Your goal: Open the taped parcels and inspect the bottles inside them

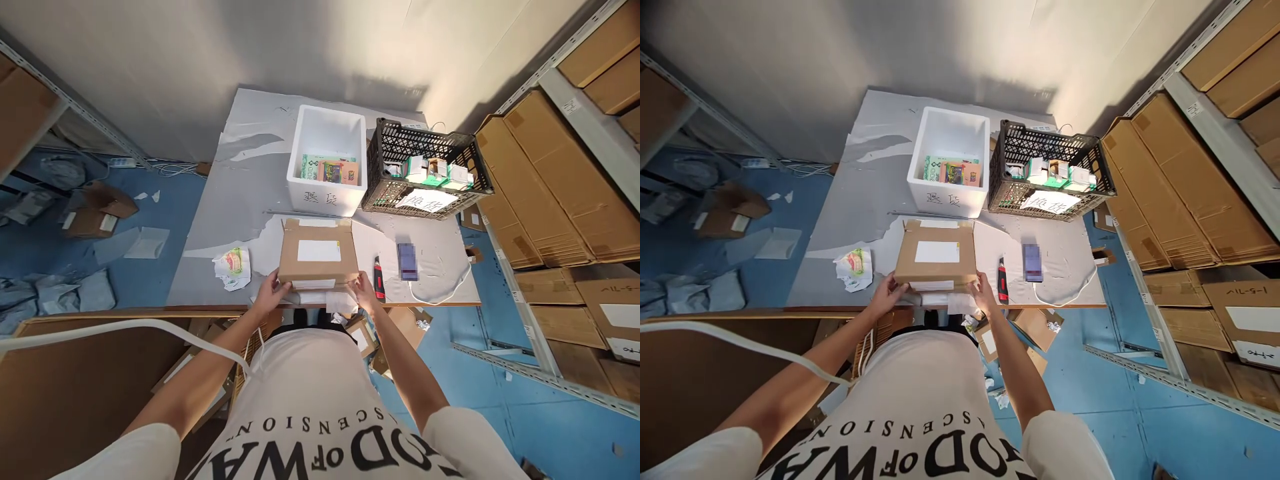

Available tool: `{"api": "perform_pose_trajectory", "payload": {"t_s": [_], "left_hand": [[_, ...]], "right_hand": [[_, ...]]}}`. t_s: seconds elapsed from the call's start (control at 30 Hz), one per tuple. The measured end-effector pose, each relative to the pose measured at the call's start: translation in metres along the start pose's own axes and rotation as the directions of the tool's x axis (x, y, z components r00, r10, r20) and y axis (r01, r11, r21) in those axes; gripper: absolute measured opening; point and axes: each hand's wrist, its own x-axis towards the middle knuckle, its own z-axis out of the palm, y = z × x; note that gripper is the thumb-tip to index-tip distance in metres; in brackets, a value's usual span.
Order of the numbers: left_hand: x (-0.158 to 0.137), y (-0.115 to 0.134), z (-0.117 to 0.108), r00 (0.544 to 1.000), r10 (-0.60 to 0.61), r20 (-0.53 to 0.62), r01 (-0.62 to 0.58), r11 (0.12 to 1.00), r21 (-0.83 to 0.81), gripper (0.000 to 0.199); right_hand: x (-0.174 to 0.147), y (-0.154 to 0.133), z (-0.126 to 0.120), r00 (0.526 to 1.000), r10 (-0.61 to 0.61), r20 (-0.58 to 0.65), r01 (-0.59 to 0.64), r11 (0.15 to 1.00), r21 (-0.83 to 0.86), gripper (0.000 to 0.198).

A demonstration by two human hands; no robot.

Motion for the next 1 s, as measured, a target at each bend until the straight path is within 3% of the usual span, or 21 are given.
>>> {"api": "perform_pose_trajectory", "payload": {"t_s": [0.1, 0.17, 0.27, 0.5, 0.7, 0.77, 0.83, 0.87, 0.93, 1.0], "left_hand": [[0.002, 0.03, -0.001, 0.992, 0.033, -0.12, -0.023, 0.996, 0.082, 0.062], [0.005, 0.049, -0.001, 0.978, 0.056, -0.199, -0.01, 0.974, 0.227, 0.06], [0.012, 0.066, 0.001, 0.974, 0.041, -0.225, 0.047, 0.926, 0.376, 0.056], [0.024, 0.056, 0.013, 0.978, -0.126, -0.165, 0.183, 0.899, 0.398, 0.052], [0.03, 0.049, 0.025, 0.919, -0.242, -0.312, 0.336, 0.894, 0.297, 0.08], [0.031, 0.053, 0.028, 0.907, -0.126, -0.403, 0.283, 0.89, 0.357, 0.085], [0.032, 0.057, 0.031, 0.893, 0.116, -0.435, 0.138, 0.849, 0.51, 0.071], [0.031, 0.059, 0.033, 0.895, 0.245, -0.373, 0.031, 0.801, 0.598, 0.055], [0.028, 0.06, 0.039, 0.9, 0.414, -0.14, -0.2, 0.674, 0.711, 0.022], [0.022, 0.06, 0.044, 0.88, 0.471, 0.054, -0.352, 0.572, 0.741, 0.018]], "right_hand": [[0.008, -0.032, -0.005, 1.0, 0.021, -0.009, -0.021, 0.996, 0.081, 0.038], [0.014, -0.05, -0.011, 0.999, 0.032, -0.041, -0.032, 0.999, 0.007, 0.039], [0.021, -0.065, -0.019, 0.993, 0.069, -0.092, -0.083, 0.985, -0.152, 0.039], [0.025, -0.048, -0.018, 0.951, 0.307, -0.043, -0.306, 0.91, -0.278, 0.04], [0.043, -0.028, -0.018, 0.92, 0.38, -0.099, -0.392, 0.874, -0.287, 0.047], [0.046, -0.017, -0.029, 0.902, 0.395, -0.173, -0.43, 0.85, -0.303, 0.048], [0.045, -0.002, -0.042, 0.862, 0.421, -0.282, -0.504, 0.767, -0.396, 0.046], [0.043, 0.006, -0.047, 0.835, 0.444, -0.325, -0.55, 0.697, -0.461, 0.052], [0.04, 0.021, -0.056, 0.781, 0.506, -0.366, -0.618, 0.542, -0.569, 0.066], [0.039, 0.031, -0.064, 0.76, 0.562, -0.325, -0.622, 0.487, -0.613, 0.067]]}}
